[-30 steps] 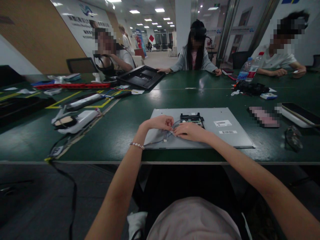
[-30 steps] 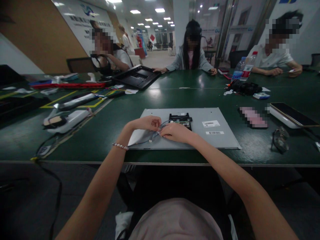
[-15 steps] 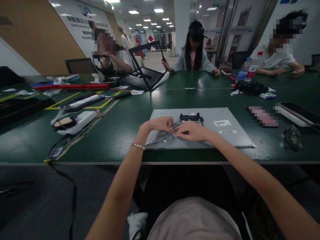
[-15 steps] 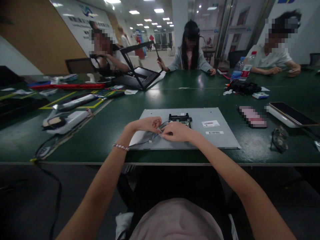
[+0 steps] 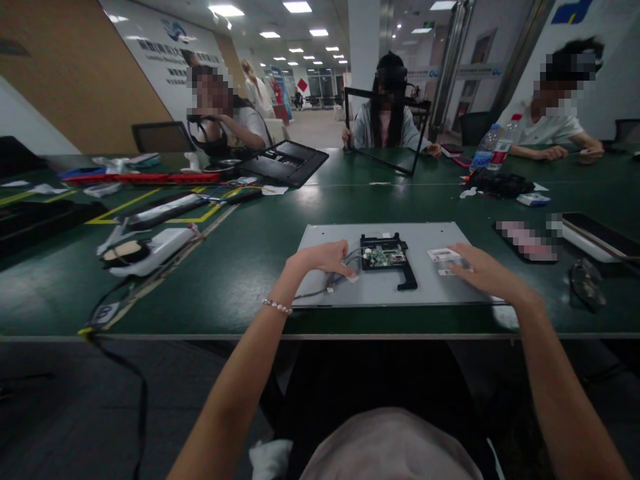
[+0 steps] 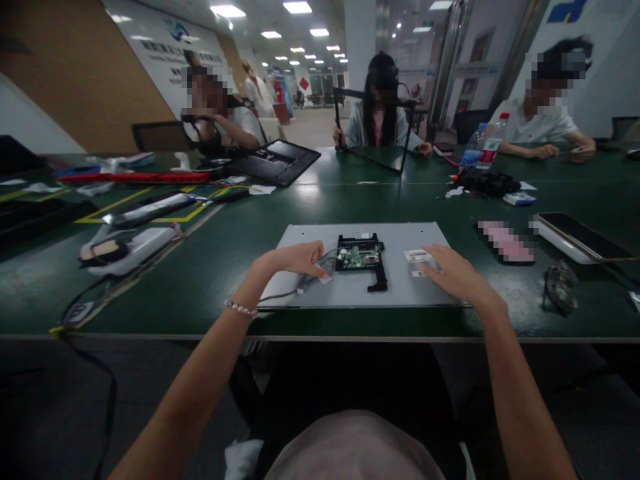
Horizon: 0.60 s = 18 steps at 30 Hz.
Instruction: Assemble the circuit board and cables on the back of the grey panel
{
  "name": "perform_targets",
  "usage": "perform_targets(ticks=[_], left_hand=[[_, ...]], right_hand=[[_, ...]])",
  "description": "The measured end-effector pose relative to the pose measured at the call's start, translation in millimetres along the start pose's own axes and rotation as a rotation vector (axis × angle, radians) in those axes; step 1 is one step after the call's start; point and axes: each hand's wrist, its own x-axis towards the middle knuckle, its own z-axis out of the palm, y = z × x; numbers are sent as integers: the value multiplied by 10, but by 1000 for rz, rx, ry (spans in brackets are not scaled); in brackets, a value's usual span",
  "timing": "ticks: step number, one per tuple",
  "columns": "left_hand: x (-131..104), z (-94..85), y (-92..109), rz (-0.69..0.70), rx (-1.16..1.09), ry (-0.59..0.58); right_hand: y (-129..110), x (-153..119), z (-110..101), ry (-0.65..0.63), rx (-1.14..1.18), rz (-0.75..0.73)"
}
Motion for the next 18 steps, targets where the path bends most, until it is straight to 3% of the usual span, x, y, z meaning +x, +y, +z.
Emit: perform_targets(ticks=[4,10,14,18], left_hand=[[-160,31,281,-122,175,79],[-433,154,769,-207,414,360],[-567,366,1055,-148,409,518],[-660,664,1252,11,291,559]], right_hand=[[281,-273,119,13,-61,-2],[248,-305,252,18,-189,9],[206,-298,298,31,-228,21],[150,-293,298,33,-254,10]])
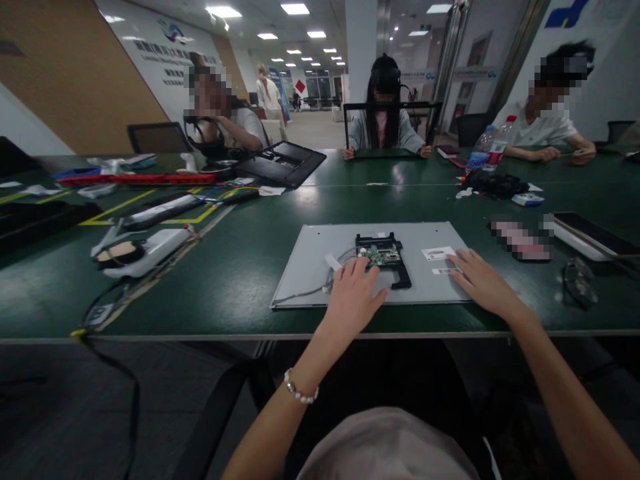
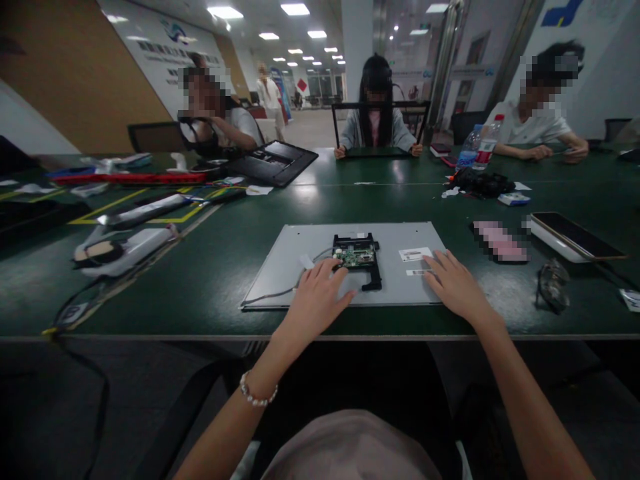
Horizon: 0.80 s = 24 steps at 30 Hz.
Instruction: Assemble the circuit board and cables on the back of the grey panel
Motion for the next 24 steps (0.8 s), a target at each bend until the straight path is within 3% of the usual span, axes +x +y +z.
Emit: perform_targets(ticks=[7,12,24], left_hand=[[-168,239,121,28,-103,76],[-210,312,116,-51,-93,118],[-252,336,164,-170,27,93]], right_hand=[[-258,110,19,-49,-83,-30],[-520,353,105,-70,-81,-68],[-1480,1035,-15,-284,12,-158]])
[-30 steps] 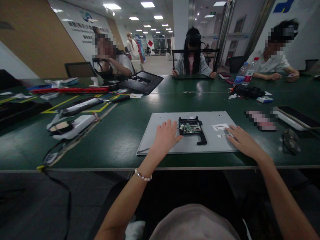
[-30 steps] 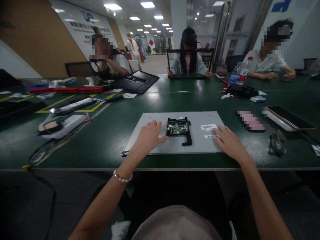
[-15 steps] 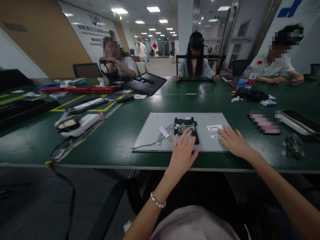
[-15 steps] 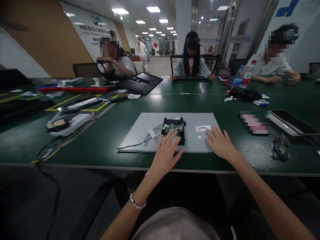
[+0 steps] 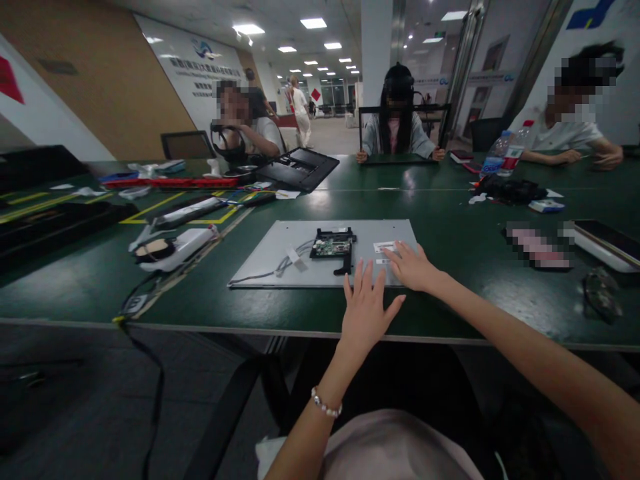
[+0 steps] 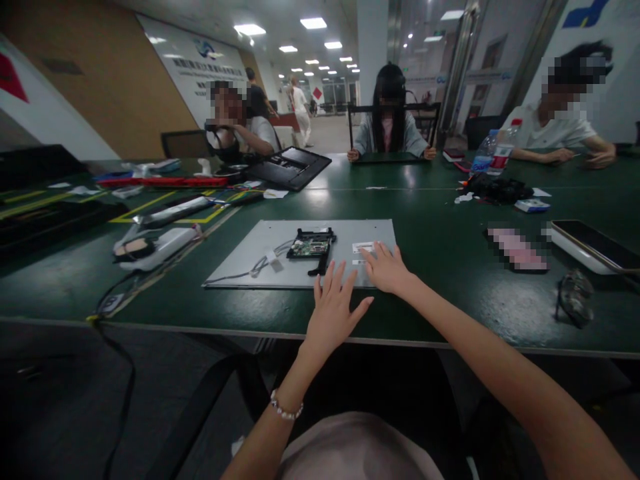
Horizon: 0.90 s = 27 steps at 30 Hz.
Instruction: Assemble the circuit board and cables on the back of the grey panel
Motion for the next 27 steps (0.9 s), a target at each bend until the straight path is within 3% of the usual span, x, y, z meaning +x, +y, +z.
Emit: perform_targets(ticks=[8,14,20,27], left_hand=[[2,34,-3,-42,7,4],[1,30,-18,-108,5,19],[-4,8,-6,-105,-19,21],[13,-9,-6,-104,-48,11]], right_hand=[[-331,331,-42,-27,43,-93],[-513,507,62,56,72,-100],[-520,533,162,133,131,-86],[-499,574,140,179,335,-70]])
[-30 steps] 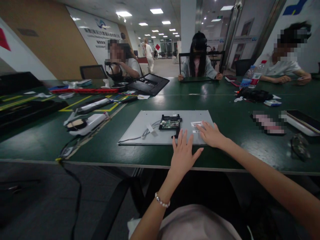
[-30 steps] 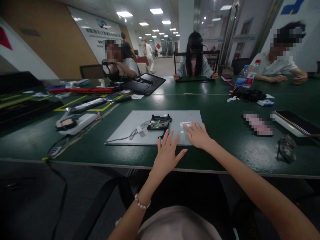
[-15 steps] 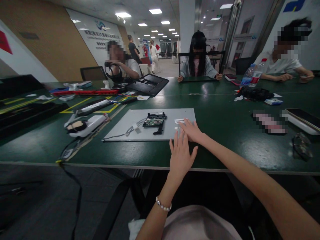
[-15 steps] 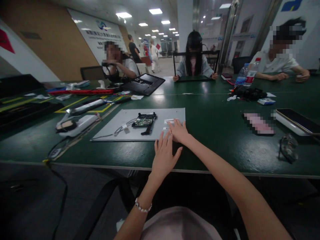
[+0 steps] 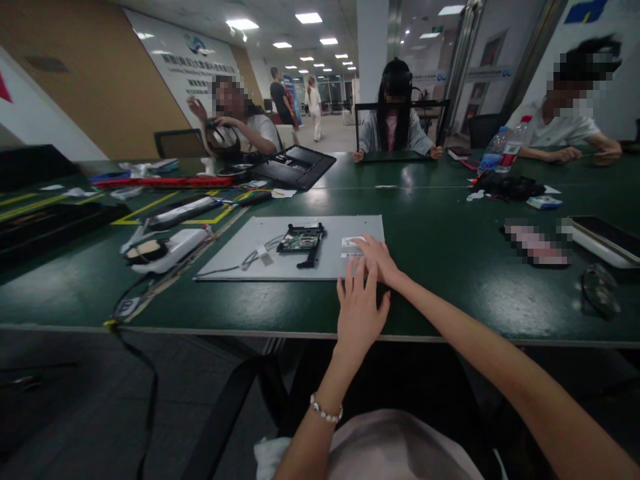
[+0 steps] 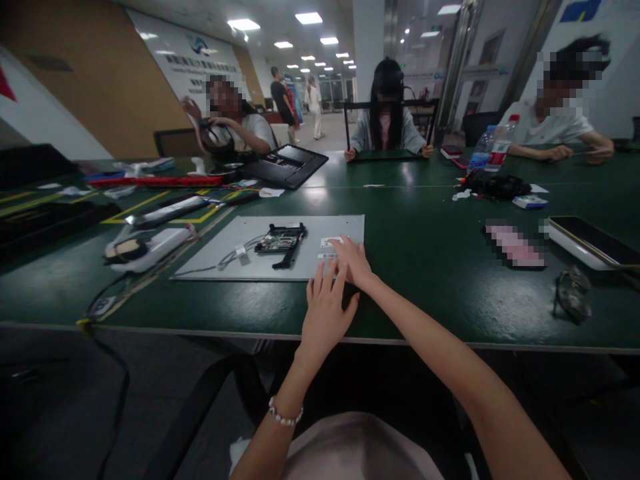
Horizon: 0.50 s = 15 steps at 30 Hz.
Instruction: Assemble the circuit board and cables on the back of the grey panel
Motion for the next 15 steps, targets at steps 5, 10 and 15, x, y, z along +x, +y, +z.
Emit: perform_targets(ticks=[5,10,15], left_hand=[[-5,12,-5,4,-21,8],[16,18,-34,15,-46,-35],[322,-193,-396,-18,59,-93]], right_hand=[[10,-22,-100,-121,-11,-176],[-20,-113,-229,-245,-112,-297],[-52,-111,-209,-249,-142,-304]])
